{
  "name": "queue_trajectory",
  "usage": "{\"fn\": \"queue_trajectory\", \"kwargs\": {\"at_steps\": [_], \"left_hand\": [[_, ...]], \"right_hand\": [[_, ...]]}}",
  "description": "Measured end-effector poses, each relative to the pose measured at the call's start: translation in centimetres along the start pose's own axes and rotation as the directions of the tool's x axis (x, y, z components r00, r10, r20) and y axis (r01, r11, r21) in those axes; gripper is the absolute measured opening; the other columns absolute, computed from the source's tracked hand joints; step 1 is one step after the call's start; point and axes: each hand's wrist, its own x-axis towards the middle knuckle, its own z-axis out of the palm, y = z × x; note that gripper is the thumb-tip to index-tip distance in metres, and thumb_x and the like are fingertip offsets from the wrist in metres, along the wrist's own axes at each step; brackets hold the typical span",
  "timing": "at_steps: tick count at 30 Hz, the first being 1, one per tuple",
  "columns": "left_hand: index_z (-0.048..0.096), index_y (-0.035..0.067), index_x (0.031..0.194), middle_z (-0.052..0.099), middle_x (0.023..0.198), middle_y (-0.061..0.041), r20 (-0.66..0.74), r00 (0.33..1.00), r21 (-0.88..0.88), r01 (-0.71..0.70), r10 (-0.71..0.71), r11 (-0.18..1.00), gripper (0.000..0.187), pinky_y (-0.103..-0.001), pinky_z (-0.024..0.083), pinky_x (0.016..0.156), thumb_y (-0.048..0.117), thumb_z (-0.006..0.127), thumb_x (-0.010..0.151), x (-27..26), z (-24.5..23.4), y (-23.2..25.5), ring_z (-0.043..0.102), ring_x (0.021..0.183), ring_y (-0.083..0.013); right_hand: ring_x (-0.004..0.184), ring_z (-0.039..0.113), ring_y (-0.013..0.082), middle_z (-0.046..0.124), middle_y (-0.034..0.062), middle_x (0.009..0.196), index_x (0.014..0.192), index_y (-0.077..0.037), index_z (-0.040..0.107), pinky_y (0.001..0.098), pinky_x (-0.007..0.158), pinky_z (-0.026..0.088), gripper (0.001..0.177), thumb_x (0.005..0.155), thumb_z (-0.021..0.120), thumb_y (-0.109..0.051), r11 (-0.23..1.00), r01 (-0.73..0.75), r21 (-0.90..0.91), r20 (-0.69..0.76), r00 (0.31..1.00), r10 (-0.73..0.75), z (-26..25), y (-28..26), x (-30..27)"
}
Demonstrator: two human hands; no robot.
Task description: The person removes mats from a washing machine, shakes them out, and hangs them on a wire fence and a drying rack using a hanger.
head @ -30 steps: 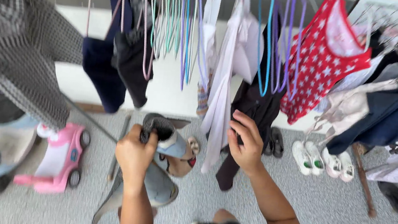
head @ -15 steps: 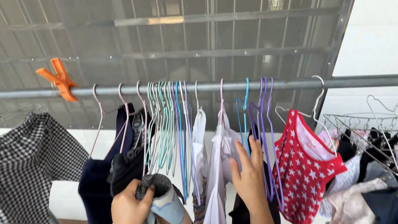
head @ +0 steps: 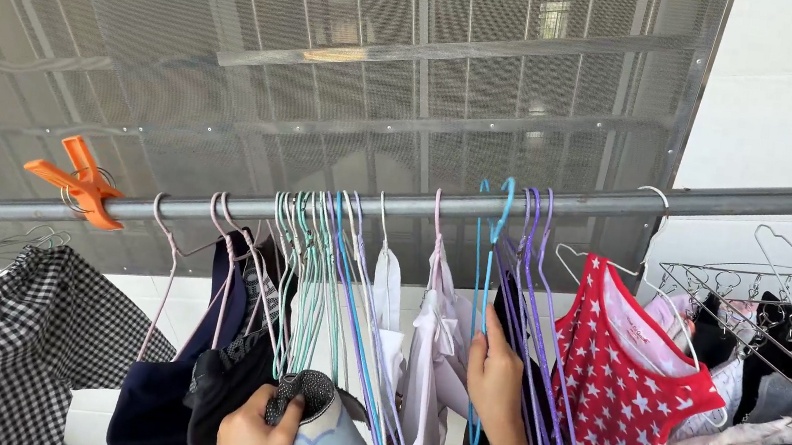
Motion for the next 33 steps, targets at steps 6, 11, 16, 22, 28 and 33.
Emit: {"fn": "queue_trajectory", "kwargs": {"at_steps": [6,11,16,22,28,33], "left_hand": [[0.074,0.006,0.083,0.07,0.061,-0.016,-0.018,0.999,-0.059,-0.031,0.03,0.998,0.026,-0.042,0.056,0.058,0.031,0.077,0.076,-1.2,-1.5,1.3,0.073,0.06,-0.0339],[0.073,0.004,0.081,0.067,0.059,-0.018,-0.024,0.998,-0.089,-0.068,0.066,0.994,0.026,-0.043,0.052,0.053,0.029,0.077,0.078,-3.5,-3.2,1.3,0.068,0.055,-0.0359],[0.069,0.003,0.079,0.065,0.061,-0.017,-0.013,0.989,-0.118,-0.145,0.145,0.982,0.025,-0.042,0.049,0.051,0.027,0.076,0.081,-7.3,-4.4,0.1,0.065,0.052,-0.0342],[0.067,0.002,0.079,0.065,0.063,-0.017,0.049,0.992,-0.08,-0.114,0.118,0.99,0.026,-0.041,0.048,0.052,0.026,0.077,0.084,-14.0,-6.2,-1.9,0.065,0.054,-0.0338],[0.068,0.003,0.084,0.067,0.071,-0.018,0.066,0.992,-0.006,-0.108,0.108,0.994,0.024,-0.041,0.049,0.055,0.024,0.077,0.087,-24.3,-8.8,-4.4,0.066,0.061,-0.035],[0.07,0.002,0.091,0.069,0.074,-0.019,-0.028,0.998,0.027,0.05,-0.05,0.998,0.023,-0.038,0.05,0.056,0.023,0.078,0.088,-34.5,-12.2,-7.1,0.067,0.061,-0.032]], "right_hand": [[0.061,0.067,0.029,0.067,0.021,0.077,0.143,-0.001,0.055,0.0384,0.058,0.052,0.048,0.095,0.058,-0.009,0.997,0.063,0.042,-0.07,0.996,-0.06,-1.5,-2.2,-1.1],[0.058,0.065,0.0289,0.064,0.0209,0.072,0.144,-0.002,0.054,0.0368,0.059,0.052,0.048,0.096,0.059,-0.006,0.997,-0.078,0.007,0.03,0.997,0.078,-3.2,-2.6,-6.9],[0.054,0.061,0.021,0.063,0.0172,0.07,0.146,-0.002,0.054,0.0335,0.056,0.051,0.049,0.097,0.06,-0.006,0.99,-0.134,-0.033,0.049,0.99,0.135,-6.5,-2.8,-14.9],[0.053,0.053,0.0084,0.058,0.0024,0.068,0.147,0.0,0.052,0.0248,0.05,0.046,0.054,0.096,0.069,-0.008,0.91,-0.302,0.283,0.165,0.95,0.264,-10.6,-2.0,-25.7],[0.06,0.051,0.0019,0.055,-0.0055,0.075,0.137,0.0,0.055,0.0195,0.052,0.04,0.042,0.098,0.066,-0.012,0.578,-0.69,0.435,0.536,0.714,0.45,-13.5,1.6,-30.0],[0.058,0.04,0.0022,0.047,-0.0049,0.072,0.132,0.001,0.065,0.0217,0.051,0.032,0.03,0.109,0.058,-0.018,0.558,-0.743,0.369,0.61,0.647,0.458,-17.9,3.9,-36.0]]}}
